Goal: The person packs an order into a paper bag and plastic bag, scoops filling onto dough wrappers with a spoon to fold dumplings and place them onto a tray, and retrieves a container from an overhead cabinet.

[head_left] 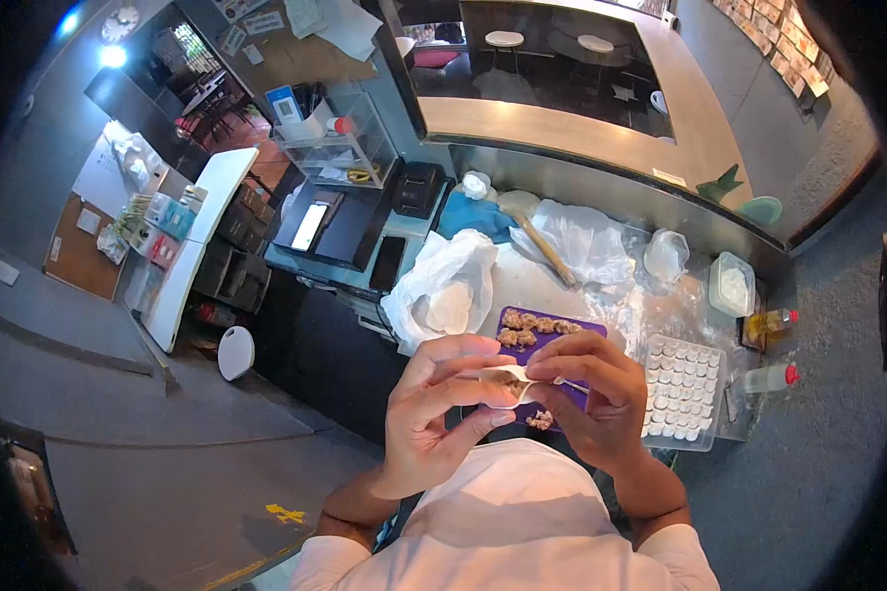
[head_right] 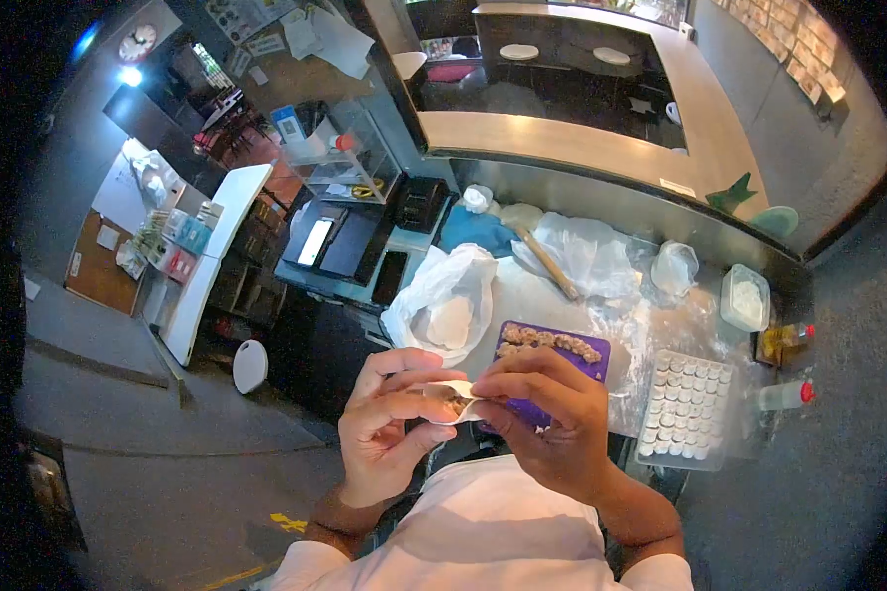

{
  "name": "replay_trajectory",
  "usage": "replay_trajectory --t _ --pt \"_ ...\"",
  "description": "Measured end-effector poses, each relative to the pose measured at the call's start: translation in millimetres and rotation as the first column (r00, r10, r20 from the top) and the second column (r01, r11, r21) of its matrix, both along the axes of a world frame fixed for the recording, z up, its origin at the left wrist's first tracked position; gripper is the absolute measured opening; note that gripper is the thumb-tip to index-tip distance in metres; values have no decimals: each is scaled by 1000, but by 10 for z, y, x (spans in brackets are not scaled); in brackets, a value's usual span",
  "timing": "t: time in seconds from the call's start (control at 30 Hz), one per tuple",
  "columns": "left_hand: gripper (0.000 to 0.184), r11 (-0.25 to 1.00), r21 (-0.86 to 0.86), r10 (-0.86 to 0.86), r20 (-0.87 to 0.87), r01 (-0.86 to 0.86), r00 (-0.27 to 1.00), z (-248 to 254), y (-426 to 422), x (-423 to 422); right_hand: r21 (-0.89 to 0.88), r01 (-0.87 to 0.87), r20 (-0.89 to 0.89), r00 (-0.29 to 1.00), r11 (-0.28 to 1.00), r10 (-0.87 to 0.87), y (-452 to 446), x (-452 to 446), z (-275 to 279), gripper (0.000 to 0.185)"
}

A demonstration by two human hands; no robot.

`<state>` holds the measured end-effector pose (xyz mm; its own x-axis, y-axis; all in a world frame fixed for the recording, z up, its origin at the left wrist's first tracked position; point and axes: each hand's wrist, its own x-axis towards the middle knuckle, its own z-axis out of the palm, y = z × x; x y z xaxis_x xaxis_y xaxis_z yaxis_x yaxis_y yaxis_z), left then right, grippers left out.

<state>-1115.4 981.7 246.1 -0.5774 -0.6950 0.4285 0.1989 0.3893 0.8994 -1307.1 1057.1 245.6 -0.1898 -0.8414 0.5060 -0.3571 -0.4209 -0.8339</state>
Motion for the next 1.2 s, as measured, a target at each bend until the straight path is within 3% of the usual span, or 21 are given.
replay_trajectory --t 0.13,0.4,0.53,0.63,0.93,1.03,1.13,1.2 --pt "14 997 69 -17 -9 17 1000 71 17 25 -67 56 -38 998 996 -59 -10 30 -4 24" --pt "25 987 -112 121 20 -118 993 195 65 -120 -182 139 -95 983 973 -158 21 37 133 25" --pt "26 958 -229 189 58 -171 980 217 54 -193 -189 168 -127 973 968 -193 57 26 172 23" --pt "19 962 -245 159 134 -123 978 259 46 -203 -188 172 -154 967 967 -202 87 11 162 23" --pt "16 922 -329 273 173 -206 946 196 110 -249 -140 171 -173 966 975 -194 133 -5 174 19" --pt "18 928 -340 221 167 -154 961 155 64 -232 -151 180 -189 960 972 -207 133 -18 124 17" --pt "18 997 -37 66 77 -63 995 198 30 -218 -158 171 -192 961 973 -200 146 -52 117 17" --pt "19 997 -56 -42 82 47 996 210 -25 -148 -180 169 -186 962 969 -202 168 -86 122 17"
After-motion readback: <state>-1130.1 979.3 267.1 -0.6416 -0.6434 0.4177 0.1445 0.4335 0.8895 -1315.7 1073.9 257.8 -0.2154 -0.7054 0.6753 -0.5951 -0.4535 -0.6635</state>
